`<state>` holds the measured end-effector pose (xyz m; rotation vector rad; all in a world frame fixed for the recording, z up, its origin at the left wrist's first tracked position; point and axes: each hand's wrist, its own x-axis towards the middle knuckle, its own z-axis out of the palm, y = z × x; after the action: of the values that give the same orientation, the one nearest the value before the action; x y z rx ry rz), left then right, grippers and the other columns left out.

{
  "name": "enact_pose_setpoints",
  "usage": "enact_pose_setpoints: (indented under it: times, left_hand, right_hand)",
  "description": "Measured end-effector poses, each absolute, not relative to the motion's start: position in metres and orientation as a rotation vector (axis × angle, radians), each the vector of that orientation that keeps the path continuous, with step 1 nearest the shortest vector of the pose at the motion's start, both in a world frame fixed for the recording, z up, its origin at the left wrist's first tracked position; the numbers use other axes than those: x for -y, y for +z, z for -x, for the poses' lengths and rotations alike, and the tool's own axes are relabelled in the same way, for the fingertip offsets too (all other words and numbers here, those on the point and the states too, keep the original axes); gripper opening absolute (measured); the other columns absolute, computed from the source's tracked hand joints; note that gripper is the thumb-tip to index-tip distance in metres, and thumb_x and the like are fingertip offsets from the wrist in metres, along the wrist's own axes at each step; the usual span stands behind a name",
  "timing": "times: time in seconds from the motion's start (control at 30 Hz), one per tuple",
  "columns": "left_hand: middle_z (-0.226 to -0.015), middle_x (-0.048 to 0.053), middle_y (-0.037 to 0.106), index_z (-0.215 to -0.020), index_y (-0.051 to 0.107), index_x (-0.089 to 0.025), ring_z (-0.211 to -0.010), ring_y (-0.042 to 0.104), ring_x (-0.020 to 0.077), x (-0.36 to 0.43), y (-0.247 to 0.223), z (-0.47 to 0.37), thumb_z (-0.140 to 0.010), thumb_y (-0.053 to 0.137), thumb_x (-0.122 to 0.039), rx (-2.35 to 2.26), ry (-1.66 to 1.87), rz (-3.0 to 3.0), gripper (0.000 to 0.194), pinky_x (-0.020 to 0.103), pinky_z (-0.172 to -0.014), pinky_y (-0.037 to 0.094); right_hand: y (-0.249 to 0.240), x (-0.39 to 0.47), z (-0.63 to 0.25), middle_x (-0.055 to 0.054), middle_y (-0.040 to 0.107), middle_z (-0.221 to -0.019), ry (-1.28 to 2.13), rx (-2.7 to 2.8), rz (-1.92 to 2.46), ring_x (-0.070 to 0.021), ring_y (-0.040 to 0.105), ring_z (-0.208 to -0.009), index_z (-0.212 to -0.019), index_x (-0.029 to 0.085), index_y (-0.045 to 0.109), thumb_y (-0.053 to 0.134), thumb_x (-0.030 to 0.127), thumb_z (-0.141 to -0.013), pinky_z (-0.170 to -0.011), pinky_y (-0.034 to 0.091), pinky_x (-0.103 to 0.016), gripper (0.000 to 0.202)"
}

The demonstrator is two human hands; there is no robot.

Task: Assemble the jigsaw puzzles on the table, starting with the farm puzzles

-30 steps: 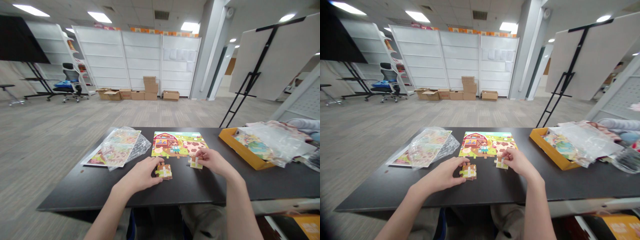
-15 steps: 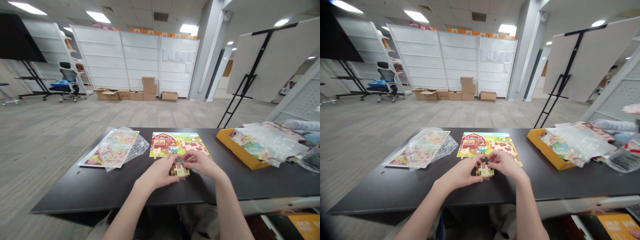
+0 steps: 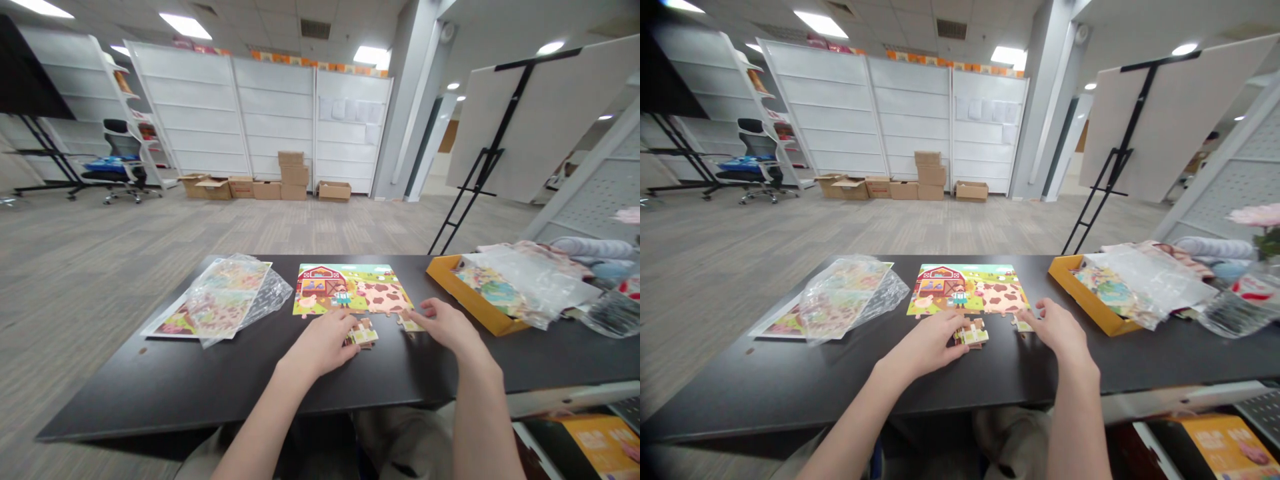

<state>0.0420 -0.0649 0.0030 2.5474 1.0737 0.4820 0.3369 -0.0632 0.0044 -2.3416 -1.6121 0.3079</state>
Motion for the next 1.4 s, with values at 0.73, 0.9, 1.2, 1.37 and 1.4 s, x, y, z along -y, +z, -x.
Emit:
enact_pose_setpoints:
  times: [0.73, 0.9, 1.2, 1.37, 1.4]
  left_hand:
    - [-0.122, 0.01, 0.065, -0.108, 0.06, -0.02, -0.115, 0.06, 0.0285, 0.069, 0.004, -0.04, -0.085, 0.073, -0.034, -1.087, 0.452, -2.551, 0.03, 0.038, -0.095, 0.048]
    - [-0.121, 0.009, 0.066, -0.105, 0.061, -0.02, -0.113, 0.061, 0.0276, 0.068, 0.005, -0.041, -0.087, 0.071, -0.032, -1.088, 0.438, -2.567, 0.024, 0.037, -0.094, 0.049]
    - [-0.123, 0.009, 0.066, -0.106, 0.06, -0.02, -0.115, 0.061, 0.0272, 0.069, 0.006, -0.039, -0.089, 0.068, -0.032, -1.085, 0.452, -2.573, 0.022, 0.037, -0.096, 0.049]
    - [-0.123, 0.009, 0.066, -0.107, 0.061, -0.02, -0.115, 0.061, 0.027, 0.069, 0.005, -0.038, -0.09, 0.067, -0.031, -1.07, 0.449, -2.549, 0.021, 0.037, -0.098, 0.048]
    - [-0.123, 0.009, 0.066, -0.109, 0.061, -0.021, -0.116, 0.061, 0.0273, 0.069, 0.005, -0.038, -0.089, 0.067, -0.031, -1.07, 0.451, -2.537, 0.023, 0.038, -0.098, 0.048]
  right_hand:
    - [-0.011, 0.051, -0.325, -0.011, 0.072, -0.1, 0.217, 1.723, 2.353, -0.0282, 0.068, -0.094, -0.112, 0.019, 0.065, 0.075, 0.037, -0.072, -0.073, 0.045, -0.032, 0.045]
    - [-0.015, 0.051, -0.331, -0.01, 0.071, -0.096, 0.196, 1.734, 2.3, -0.0262, 0.068, -0.089, -0.11, 0.019, 0.066, 0.075, 0.04, -0.07, -0.072, 0.046, -0.03, 0.046]
    - [0.0, 0.054, -0.328, -0.011, 0.076, -0.095, 0.269, 1.753, 2.265, -0.029, 0.07, -0.091, -0.104, 0.018, 0.077, 0.075, 0.035, -0.069, -0.075, 0.05, -0.032, 0.039]
    - [0.005, 0.059, -0.331, -0.008, 0.075, -0.083, 0.51, 1.551, 1.94, -0.0225, 0.068, -0.076, -0.096, 0.017, 0.073, 0.066, 0.039, -0.075, -0.066, 0.05, -0.03, 0.031]
    - [0.008, 0.061, -0.329, -0.008, 0.075, -0.083, 0.608, 1.497, 1.849, -0.0212, 0.067, -0.073, -0.097, 0.016, 0.072, 0.065, 0.042, -0.076, -0.062, 0.05, -0.029, 0.034]
